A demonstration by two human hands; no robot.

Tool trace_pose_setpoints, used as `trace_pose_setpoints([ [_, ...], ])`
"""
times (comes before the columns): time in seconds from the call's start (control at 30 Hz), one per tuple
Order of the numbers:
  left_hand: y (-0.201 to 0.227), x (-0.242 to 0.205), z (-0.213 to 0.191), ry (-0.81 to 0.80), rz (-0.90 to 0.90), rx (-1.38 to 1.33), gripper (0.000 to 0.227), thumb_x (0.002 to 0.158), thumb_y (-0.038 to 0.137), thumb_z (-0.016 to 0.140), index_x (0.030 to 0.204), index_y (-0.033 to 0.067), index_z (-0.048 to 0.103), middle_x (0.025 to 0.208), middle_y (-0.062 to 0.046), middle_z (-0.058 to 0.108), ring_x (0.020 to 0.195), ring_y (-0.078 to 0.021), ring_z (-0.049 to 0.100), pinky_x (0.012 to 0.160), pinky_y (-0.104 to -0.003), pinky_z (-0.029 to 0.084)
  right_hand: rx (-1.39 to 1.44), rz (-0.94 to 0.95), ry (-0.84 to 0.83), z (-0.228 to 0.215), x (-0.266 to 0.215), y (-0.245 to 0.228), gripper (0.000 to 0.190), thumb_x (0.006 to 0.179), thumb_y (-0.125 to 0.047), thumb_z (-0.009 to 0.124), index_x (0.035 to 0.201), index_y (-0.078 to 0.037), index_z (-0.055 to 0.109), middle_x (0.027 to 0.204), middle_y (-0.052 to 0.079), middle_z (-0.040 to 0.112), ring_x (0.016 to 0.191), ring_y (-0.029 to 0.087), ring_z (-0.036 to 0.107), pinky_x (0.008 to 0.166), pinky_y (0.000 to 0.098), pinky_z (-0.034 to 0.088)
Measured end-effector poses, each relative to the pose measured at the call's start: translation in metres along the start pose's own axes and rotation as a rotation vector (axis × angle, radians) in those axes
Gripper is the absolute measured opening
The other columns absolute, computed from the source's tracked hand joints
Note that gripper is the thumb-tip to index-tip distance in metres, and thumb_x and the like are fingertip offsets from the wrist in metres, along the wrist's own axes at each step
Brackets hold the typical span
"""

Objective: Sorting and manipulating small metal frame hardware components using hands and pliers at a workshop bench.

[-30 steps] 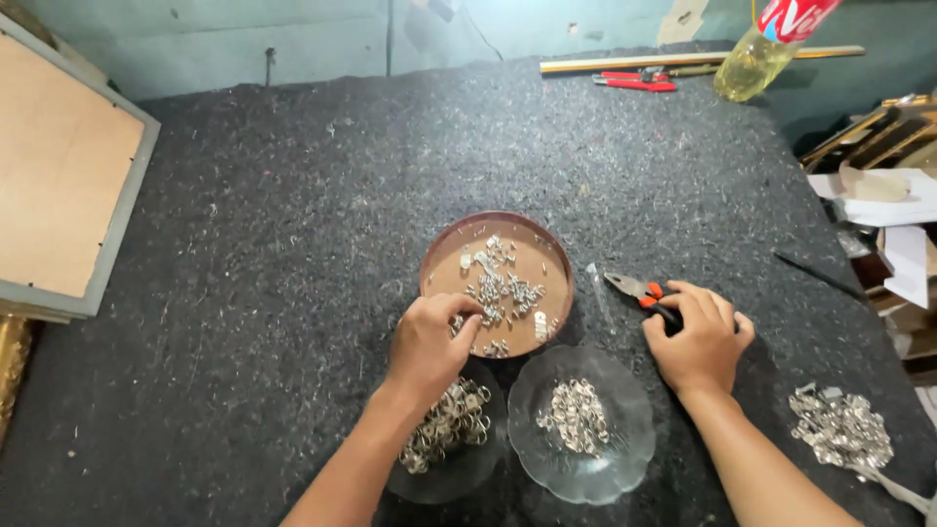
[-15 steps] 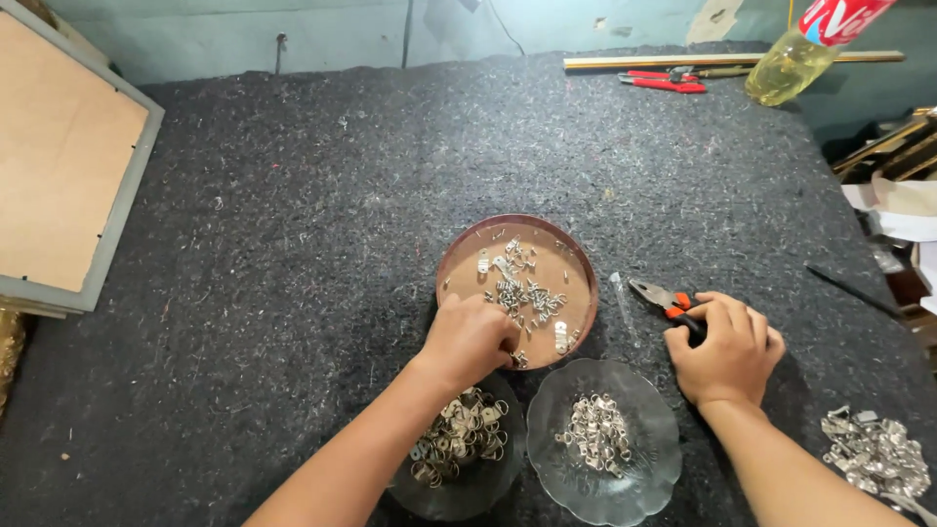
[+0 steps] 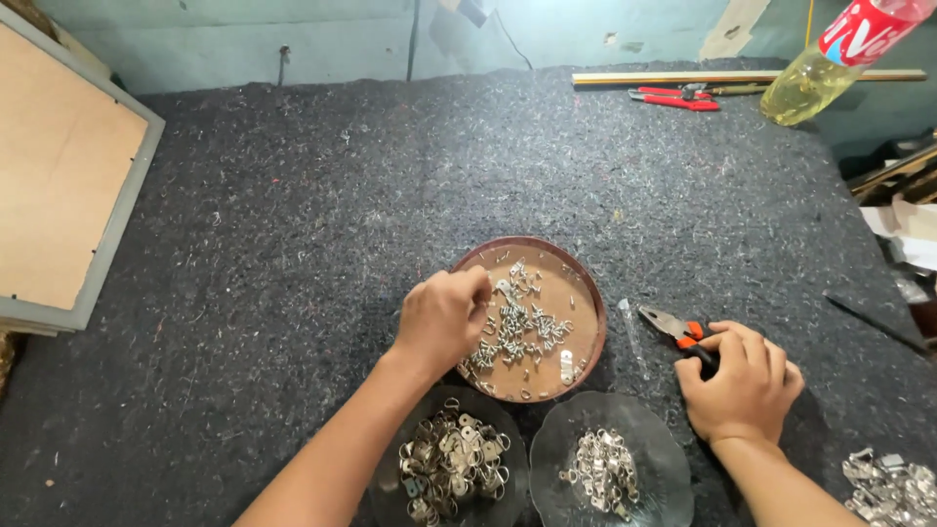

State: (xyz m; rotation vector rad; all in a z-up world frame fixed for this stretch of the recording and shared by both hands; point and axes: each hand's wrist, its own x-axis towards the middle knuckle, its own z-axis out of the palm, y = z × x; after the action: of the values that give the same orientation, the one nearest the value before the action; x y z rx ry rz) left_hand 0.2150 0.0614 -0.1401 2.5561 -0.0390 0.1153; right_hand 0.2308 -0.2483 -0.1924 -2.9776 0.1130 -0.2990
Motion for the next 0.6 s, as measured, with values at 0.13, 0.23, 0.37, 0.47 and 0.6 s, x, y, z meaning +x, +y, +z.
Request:
trace_pose_setpoints([
  [0.13, 0.002, 0.02, -0.005, -0.012, -0.035, -0.01, 0.03, 0.071, -0.001, 0.064, 0.097, 0.0125, 0.059, 0.077, -0.003, 0.064, 0.068, -0.0157, 0.059, 0.062, -0.031, 0.051, -0.035, -0.022, 0.061, 0.011, -0.001, 0.005, 0.016, 0.067, -0.033, 0.05, 0.075, -0.022, 0.059, 0.109, -0.013, 0.057, 0.107, 0.016, 0.049, 0.092, 0.0365, 0.03],
  [0.23, -0.005, 0.031, 0.01, 0.006, 0.074, 0.035, 0.025, 0.076, -0.003, 0.054, 0.092, 0.0159, 0.059, 0.08, -0.002, 0.055, 0.066, -0.0196, 0.055, 0.055, -0.033, 0.047, -0.049, -0.026, 0.088, 0.012, -0.002, 0.006, 0.015, 0.066, -0.032, 0.05, 0.073, -0.023, 0.059, 0.108, -0.015, 0.058, 0.106, 0.014, 0.05, 0.092, 0.035, 0.03],
  [0.37, -0.004, 0.047, 0.023, 0.089, 0.148, 0.018, 0.026, 0.076, -0.009, 0.048, 0.083, 0.012, 0.061, 0.073, -0.003, 0.054, 0.055, -0.0217, 0.052, 0.043, -0.034, 0.042, -0.052, -0.026, 0.093, 0.013, 0.0, 0.005, 0.015, 0.066, -0.032, 0.05, 0.075, -0.023, 0.059, 0.109, -0.014, 0.058, 0.107, 0.015, 0.049, 0.093, 0.036, 0.031],
  [0.47, -0.007, 0.056, 0.034, 0.082, 0.162, 0.063, 0.023, 0.077, -0.007, 0.047, 0.087, 0.009, 0.059, 0.074, -0.006, 0.056, 0.06, -0.0259, 0.054, 0.044, -0.039, 0.042, -0.049, -0.016, 0.074, 0.011, 0.0, 0.003, 0.015, 0.067, -0.032, 0.05, 0.074, -0.023, 0.059, 0.109, -0.014, 0.057, 0.107, 0.015, 0.049, 0.094, 0.0363, 0.03],
  [0.6, -0.009, 0.061, 0.039, 0.128, 0.232, 0.116, 0.022, 0.082, 0.002, 0.05, 0.073, 0.015, 0.065, 0.06, -0.002, 0.058, 0.054, -0.0219, 0.046, 0.04, -0.035, 0.035, -0.053, -0.018, 0.085, 0.013, 0.0, 0.004, 0.015, 0.066, -0.032, 0.05, 0.074, -0.023, 0.059, 0.109, -0.015, 0.057, 0.107, 0.015, 0.049, 0.094, 0.0357, 0.03],
])
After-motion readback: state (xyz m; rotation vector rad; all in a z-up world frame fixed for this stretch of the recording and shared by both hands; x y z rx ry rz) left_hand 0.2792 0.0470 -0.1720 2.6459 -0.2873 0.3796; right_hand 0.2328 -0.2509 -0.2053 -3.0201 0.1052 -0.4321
